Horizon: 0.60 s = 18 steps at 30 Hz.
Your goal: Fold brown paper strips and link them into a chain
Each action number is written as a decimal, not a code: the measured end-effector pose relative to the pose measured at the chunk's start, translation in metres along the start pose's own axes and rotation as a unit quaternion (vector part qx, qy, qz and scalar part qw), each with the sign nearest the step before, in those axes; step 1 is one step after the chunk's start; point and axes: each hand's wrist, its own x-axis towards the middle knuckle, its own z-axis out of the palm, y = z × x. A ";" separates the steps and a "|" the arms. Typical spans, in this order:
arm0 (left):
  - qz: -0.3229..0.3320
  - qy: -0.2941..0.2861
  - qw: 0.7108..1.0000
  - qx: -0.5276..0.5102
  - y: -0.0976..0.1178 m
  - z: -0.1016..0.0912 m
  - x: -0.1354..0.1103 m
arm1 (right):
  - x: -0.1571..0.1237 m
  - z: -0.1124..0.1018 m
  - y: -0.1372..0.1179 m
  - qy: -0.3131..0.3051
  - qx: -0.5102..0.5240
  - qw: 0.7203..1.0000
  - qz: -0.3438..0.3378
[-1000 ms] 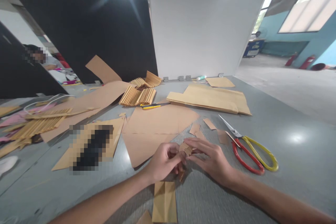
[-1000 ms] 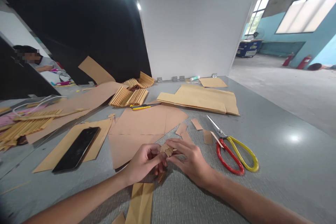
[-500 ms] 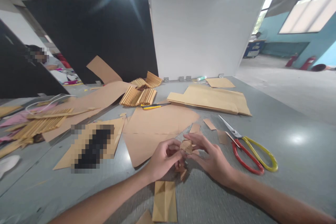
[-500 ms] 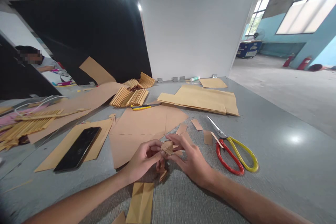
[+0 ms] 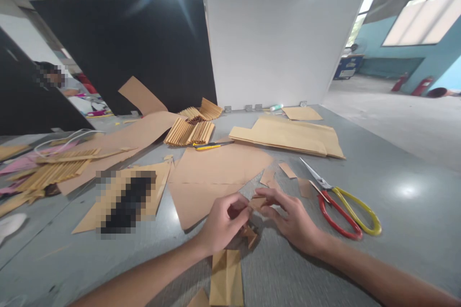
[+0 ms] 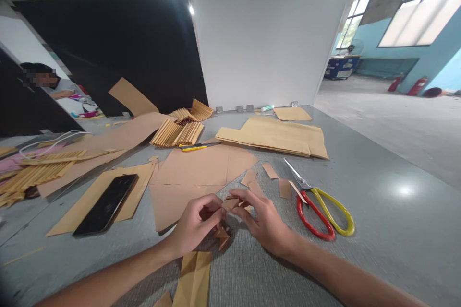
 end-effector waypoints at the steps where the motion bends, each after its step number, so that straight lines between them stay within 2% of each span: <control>1: 0.005 0.001 1.000 0.012 0.001 0.001 -0.001 | 0.000 0.000 -0.001 0.001 0.005 1.000 0.005; 6: 0.035 -0.002 0.996 0.084 0.003 0.002 -0.003 | 0.003 0.000 -0.006 -0.022 0.050 0.998 0.040; 10: 0.051 -0.007 0.995 0.084 0.004 0.001 -0.004 | 0.005 0.004 -0.006 0.006 0.106 0.990 0.093; 15: 0.067 -0.047 0.997 -0.003 0.010 -0.002 -0.003 | 0.007 0.008 -0.009 0.003 0.277 0.950 0.145; 18: 0.079 -0.059 0.995 -0.015 0.011 -0.004 -0.003 | 0.007 0.009 -0.013 -0.005 0.337 0.927 0.162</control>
